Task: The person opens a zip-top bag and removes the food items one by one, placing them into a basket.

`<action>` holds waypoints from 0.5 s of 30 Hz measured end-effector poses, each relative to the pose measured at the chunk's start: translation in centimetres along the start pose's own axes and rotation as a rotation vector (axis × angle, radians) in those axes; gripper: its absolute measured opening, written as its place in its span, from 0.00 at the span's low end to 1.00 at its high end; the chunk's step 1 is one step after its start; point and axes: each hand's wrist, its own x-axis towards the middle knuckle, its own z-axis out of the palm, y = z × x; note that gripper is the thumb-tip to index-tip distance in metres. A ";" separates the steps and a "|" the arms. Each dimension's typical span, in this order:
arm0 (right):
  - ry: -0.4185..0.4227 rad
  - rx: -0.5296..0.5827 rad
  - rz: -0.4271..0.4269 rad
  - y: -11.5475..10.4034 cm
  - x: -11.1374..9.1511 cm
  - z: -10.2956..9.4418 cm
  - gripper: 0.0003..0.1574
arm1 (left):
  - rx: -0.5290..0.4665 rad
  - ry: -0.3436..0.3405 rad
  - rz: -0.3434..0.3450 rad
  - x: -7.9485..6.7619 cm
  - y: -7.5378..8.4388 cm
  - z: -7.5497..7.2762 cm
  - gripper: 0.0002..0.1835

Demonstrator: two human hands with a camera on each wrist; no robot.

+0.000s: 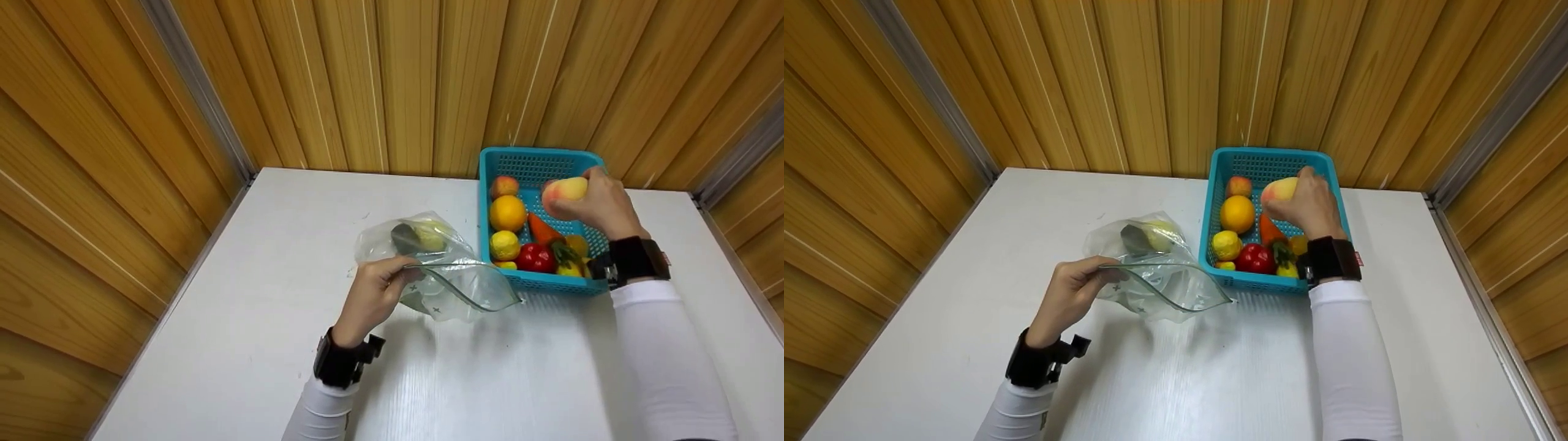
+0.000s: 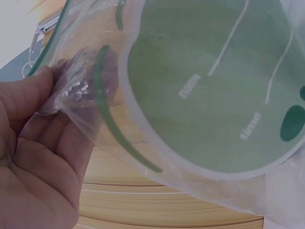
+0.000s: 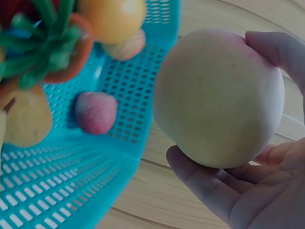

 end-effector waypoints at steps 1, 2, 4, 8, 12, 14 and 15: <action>-0.014 -0.011 0.003 0.1 0.2 0.0 0.57 | -0.001 0.000 0.000 0.0 0.0 0.0 0.06; -0.027 -0.019 0.005 0.2 0.4 0.0 0.57 | -0.002 0.000 -0.001 0.0 0.0 0.0 0.06; -0.058 -0.037 0.013 0.5 0.8 0.1 0.58 | -0.001 0.000 -0.001 0.0 0.1 0.0 0.06; -0.137 -0.072 0.044 1.0 1.7 0.3 0.60 | 0.014 0.003 -0.001 -0.1 0.1 0.0 0.06; -0.206 -0.086 0.091 1.5 2.2 0.5 0.64 | 0.020 0.005 -0.001 0.0 0.1 0.0 0.05; -0.229 -0.087 0.112 1.7 2.4 0.6 0.65 | 0.017 0.005 -0.001 0.0 0.1 0.0 0.05; -0.240 -0.086 0.123 1.8 2.4 0.6 0.65 | 0.013 0.004 -0.002 0.0 0.1 0.0 0.05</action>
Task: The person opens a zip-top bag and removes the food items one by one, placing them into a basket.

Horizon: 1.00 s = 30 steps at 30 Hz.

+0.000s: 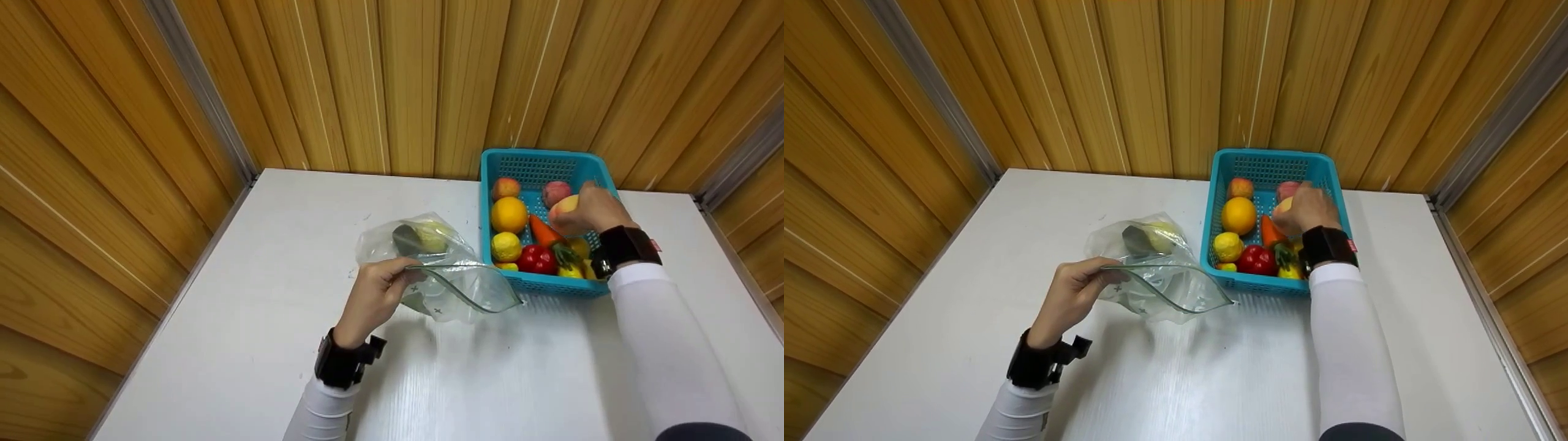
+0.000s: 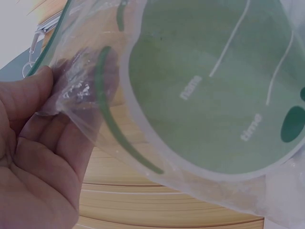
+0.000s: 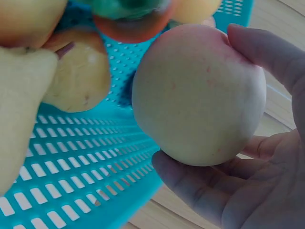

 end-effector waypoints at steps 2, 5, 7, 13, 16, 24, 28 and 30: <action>-0.022 -0.001 0.016 0.2 0.1 0.0 0.67 | -0.006 -0.001 -0.002 0.0 0.0 0.1 0.06; -0.047 -0.014 0.030 0.5 0.2 0.0 0.67 | -0.013 -0.003 -0.003 0.0 0.0 0.1 0.06; -0.060 -0.031 0.030 0.6 0.2 -0.1 0.65 | -0.013 -0.002 -0.001 0.0 0.0 0.1 0.05; -0.065 -0.065 -0.006 0.8 0.4 0.0 0.52 | -0.014 -0.001 -0.003 -0.1 0.1 0.1 0.06; -0.066 -0.069 -0.008 0.7 0.4 0.1 0.53 | -0.020 0.001 0.000 -0.2 0.1 0.1 0.06; 0.008 -0.090 -0.096 -0.3 -0.4 0.2 0.47 | 0.013 0.004 0.014 -0.1 0.2 0.0 0.05; 0.051 -0.065 -0.140 -1.5 -1.3 0.4 0.45 | 0.020 0.007 0.013 -0.1 0.1 0.1 0.05; 0.080 -0.048 -0.164 -2.3 -1.8 0.6 0.43 | 0.017 0.010 0.014 -0.1 0.1 0.1 0.05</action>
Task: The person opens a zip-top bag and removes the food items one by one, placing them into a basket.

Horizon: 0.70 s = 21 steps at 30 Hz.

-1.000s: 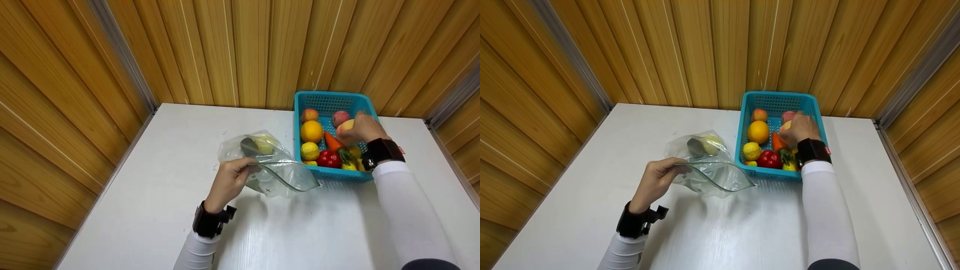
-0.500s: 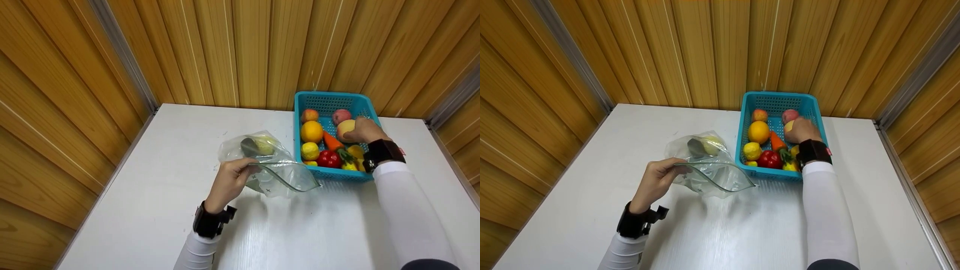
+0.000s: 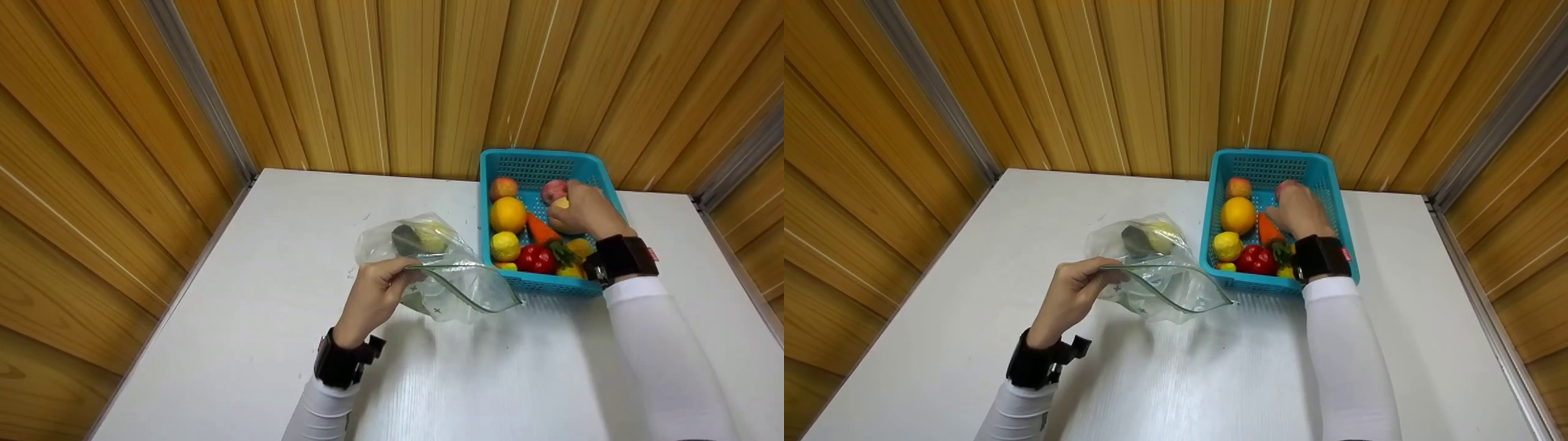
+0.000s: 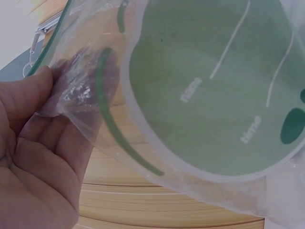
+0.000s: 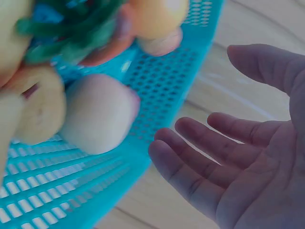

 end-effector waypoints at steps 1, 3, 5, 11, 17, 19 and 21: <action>0.019 0.006 -0.016 -0.5 -0.3 0.1 0.42 | -0.001 0.002 0.001 0.0 0.0 0.0 0.05; 0.078 0.028 -0.064 -1.5 -0.9 0.3 0.35 | 0.001 0.006 0.003 0.0 0.0 0.0 0.05; 0.150 0.051 -0.124 -2.6 -1.7 0.5 0.27 | 0.001 0.010 0.004 0.0 0.1 0.0 0.05; 0.311 0.090 -0.285 -5.3 -5.4 1.9 0.27 | -0.004 0.009 0.001 0.0 0.1 -0.1 0.05; 0.419 0.135 -0.384 -7.3 -9.0 4.1 0.31 | 0.006 0.011 0.003 0.0 0.1 -0.1 0.05; 0.447 0.142 -0.403 -7.7 -10.0 5.0 0.30 | 0.007 0.012 0.002 0.0 0.1 -0.1 0.05; 0.476 0.142 -0.421 -8.0 -10.9 5.9 0.29 | 0.005 0.010 -0.002 0.0 0.2 0.0 0.06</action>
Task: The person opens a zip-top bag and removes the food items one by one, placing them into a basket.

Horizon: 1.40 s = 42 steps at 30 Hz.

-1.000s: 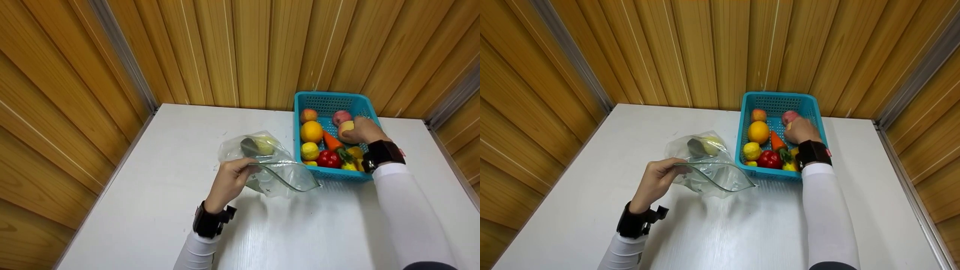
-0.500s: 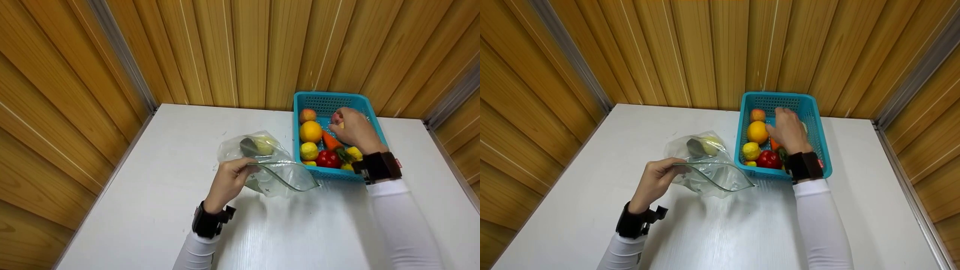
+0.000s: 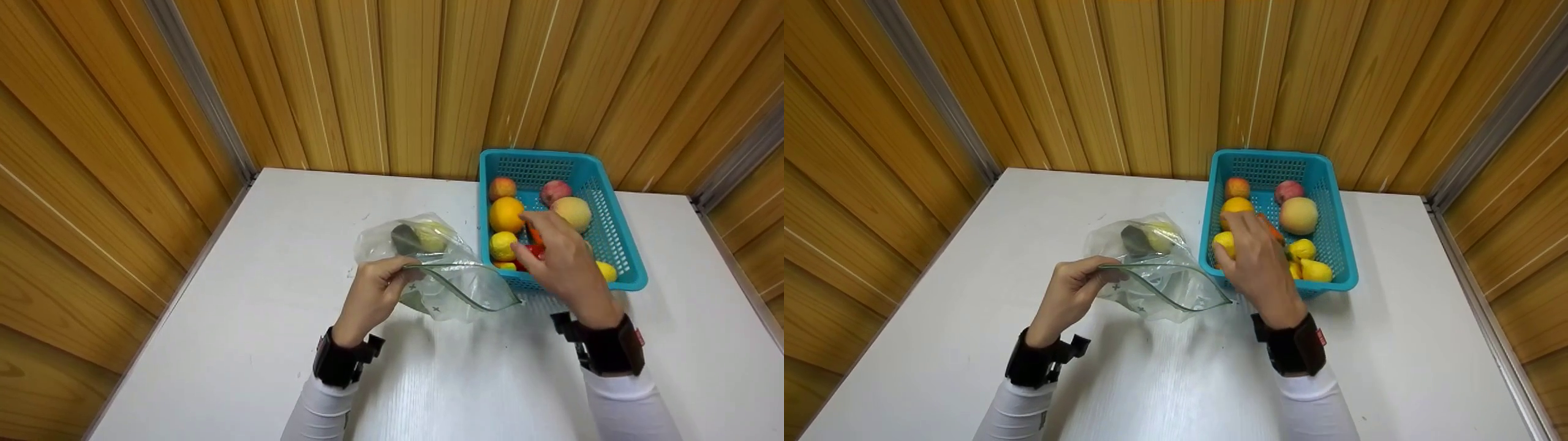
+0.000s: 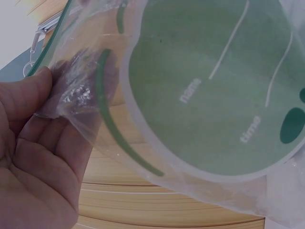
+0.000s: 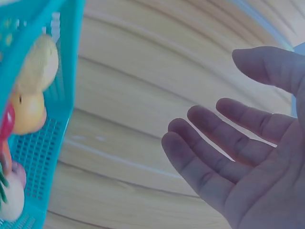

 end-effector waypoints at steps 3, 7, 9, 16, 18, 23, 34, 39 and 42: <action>0.043 0.002 -0.032 -0.7 -1.6 0.9 0.28 | -0.002 -0.003 -0.004 0.0 0.0 0.0 0.06; 0.093 0.057 -0.091 -1.4 -3.4 2.2 0.25 | 0.005 -0.004 -0.001 0.0 -0.1 0.0 0.06; 0.105 0.090 -0.117 -1.7 -4.1 2.6 0.22 | 0.008 -0.003 0.000 0.0 -0.1 0.0 0.06; 0.070 0.064 -0.231 -2.4 -4.8 3.5 0.15 | 0.001 -0.006 -0.002 0.1 -0.1 0.0 0.06; 0.033 0.055 -0.256 -2.4 -4.8 3.7 0.14 | -0.001 -0.007 0.002 0.1 -0.1 0.0 0.06; -0.091 0.094 -0.268 -2.3 -4.6 4.4 0.11 | -0.009 -0.012 0.021 0.2 0.0 0.0 0.05; -0.323 0.161 -0.281 -1.7 -3.6 7.4 0.20 | 0.003 -0.108 0.011 0.1 0.1 0.1 0.06; -0.349 0.117 -0.310 -2.0 -2.9 9.4 0.25 | -0.004 -0.127 0.001 0.0 0.2 0.0 0.06; -0.391 0.092 -0.299 -2.3 -2.4 10.5 0.25 | -0.003 -0.131 0.007 0.1 0.3 0.0 0.08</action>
